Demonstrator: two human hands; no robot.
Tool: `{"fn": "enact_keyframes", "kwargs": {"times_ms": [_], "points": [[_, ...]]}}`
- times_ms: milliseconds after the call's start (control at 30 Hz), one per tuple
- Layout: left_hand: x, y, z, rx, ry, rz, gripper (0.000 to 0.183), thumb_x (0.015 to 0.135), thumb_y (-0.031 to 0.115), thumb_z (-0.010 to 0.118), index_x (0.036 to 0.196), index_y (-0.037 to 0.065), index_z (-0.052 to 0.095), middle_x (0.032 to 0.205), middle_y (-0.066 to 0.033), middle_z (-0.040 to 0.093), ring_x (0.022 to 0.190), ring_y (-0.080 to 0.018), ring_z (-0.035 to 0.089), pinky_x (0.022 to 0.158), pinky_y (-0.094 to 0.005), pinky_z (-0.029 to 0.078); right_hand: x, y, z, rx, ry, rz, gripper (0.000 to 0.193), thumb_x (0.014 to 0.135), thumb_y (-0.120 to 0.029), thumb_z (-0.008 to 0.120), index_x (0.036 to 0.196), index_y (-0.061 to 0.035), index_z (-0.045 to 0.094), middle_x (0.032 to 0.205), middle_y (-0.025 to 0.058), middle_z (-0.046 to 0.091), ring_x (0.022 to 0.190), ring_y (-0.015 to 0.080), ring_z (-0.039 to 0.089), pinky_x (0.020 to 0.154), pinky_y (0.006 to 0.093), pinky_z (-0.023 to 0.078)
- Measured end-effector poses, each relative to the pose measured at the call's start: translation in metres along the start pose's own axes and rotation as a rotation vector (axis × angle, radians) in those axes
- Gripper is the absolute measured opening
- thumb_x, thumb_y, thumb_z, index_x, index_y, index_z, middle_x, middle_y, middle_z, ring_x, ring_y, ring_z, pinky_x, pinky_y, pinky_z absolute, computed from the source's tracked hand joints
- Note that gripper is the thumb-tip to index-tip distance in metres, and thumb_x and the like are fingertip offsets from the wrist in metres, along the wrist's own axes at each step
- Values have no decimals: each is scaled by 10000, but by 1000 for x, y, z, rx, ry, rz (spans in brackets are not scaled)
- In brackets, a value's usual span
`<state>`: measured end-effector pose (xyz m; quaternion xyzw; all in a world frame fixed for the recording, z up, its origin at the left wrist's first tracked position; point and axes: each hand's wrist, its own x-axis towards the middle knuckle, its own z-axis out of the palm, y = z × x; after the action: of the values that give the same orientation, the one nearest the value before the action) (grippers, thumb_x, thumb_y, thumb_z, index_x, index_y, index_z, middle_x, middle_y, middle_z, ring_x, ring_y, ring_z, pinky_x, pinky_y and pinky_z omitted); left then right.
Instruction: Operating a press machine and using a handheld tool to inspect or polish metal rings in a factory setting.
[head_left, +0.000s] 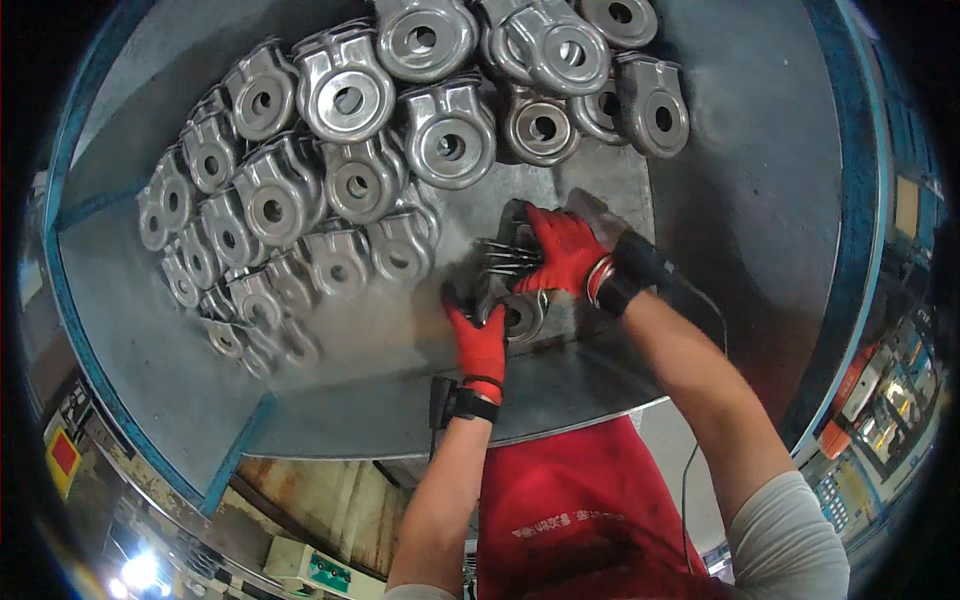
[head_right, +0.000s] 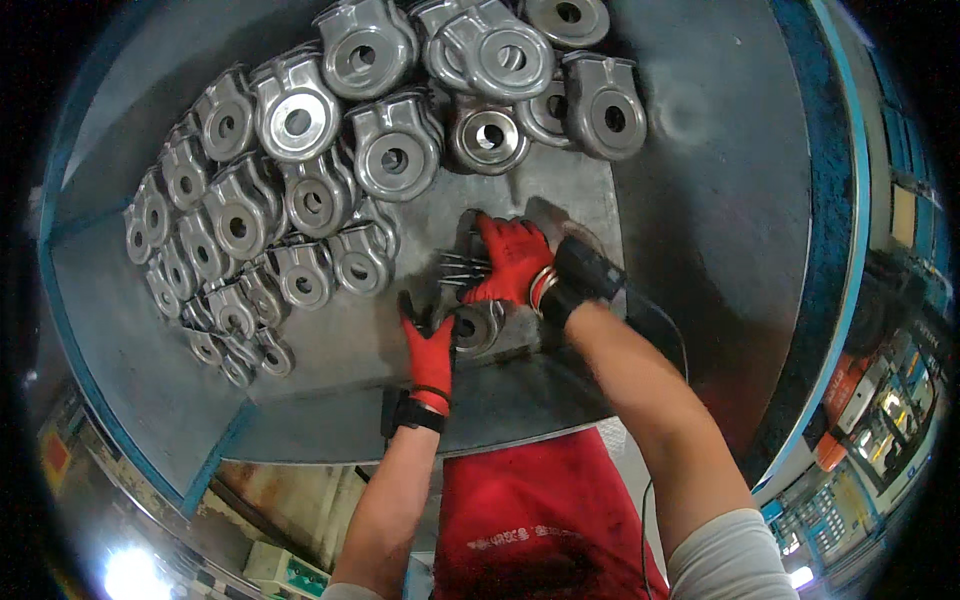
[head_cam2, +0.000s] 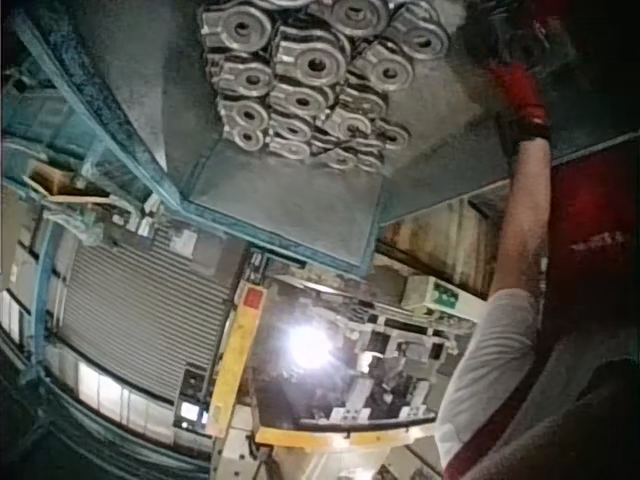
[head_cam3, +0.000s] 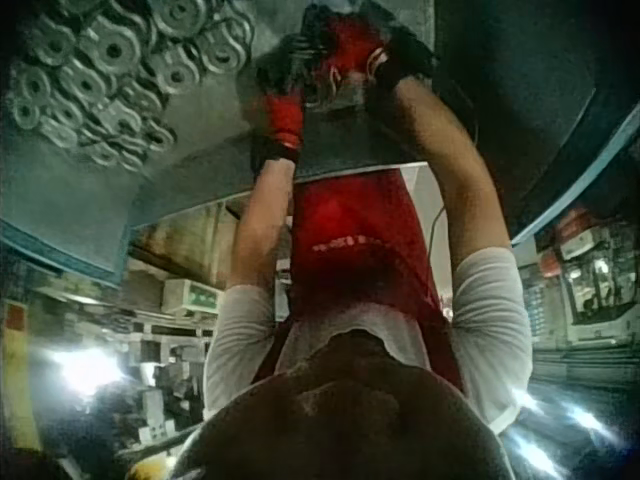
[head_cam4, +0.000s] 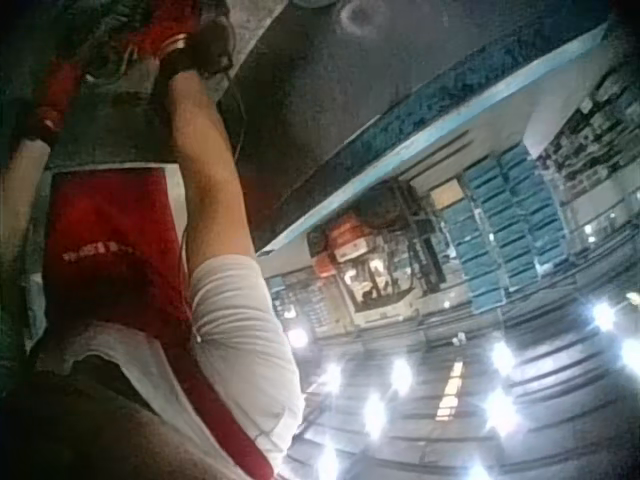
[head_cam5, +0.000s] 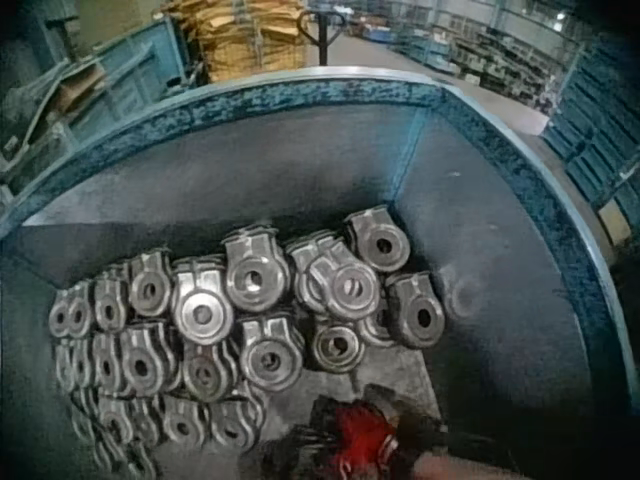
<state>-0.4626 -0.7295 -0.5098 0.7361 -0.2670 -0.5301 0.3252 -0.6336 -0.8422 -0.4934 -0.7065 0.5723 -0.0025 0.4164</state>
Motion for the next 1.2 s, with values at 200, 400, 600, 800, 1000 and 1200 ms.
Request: {"fn": "enact_keyframes", "kwargs": {"times_ms": [200,400,600,800,1000,1200], "points": [[-29,70,4,287,96,139,767,734,166,665,1318,-17,202,1355,-170,268,1262,-254,250,1043,-330,174,19,6,-17,-78,-348,128,1063,505,-585,703,1298,-22,274,1193,219,435,1116,363,411,949,414,320],[4,14,-1,-680,-217,-533,448,853,333,502,1184,37,446,1085,-66,509,953,-169,499,825,-293,412,22,23,-6,144,-280,74,855,658,-524,642,1269,-12,330,1202,219,434,1127,333,415,944,369,342],[17,14,20,-652,-374,-448,338,868,321,470,1135,115,490,1057,-18,538,942,-134,523,767,-290,452,21,38,4,434,-469,158,690,753,-331,645,1269,-1,327,1255,181,410,1166,288,393,956,340,336],[20,6,26,-593,-441,-561,360,840,289,527,1144,102,483,1088,-30,530,960,-144,523,758,-322,460,5,43,-9,431,-360,55,894,556,-469,747,1182,48,371,1141,207,498,1079,297,474,899,349,382],[20,-43,-2,-265,-406,-260,512,796,186,596,1244,63,380,1173,-85,476,1028,-186,499,849,-300,421,-13,45,20,733,-501,278,874,533,-348,781,1191,54,368,1104,154,524,1028,256,493,876,325,391],[3,-39,-1,-152,-313,-348,558,782,176,610,1249,4,359,1191,-109,465,1053,-192,481,884,-289,396,-57,37,43,1086,-325,380,792,581,-225,758,1214,43,364,1078,114,534,1005,220,501,883,295,381]]}}
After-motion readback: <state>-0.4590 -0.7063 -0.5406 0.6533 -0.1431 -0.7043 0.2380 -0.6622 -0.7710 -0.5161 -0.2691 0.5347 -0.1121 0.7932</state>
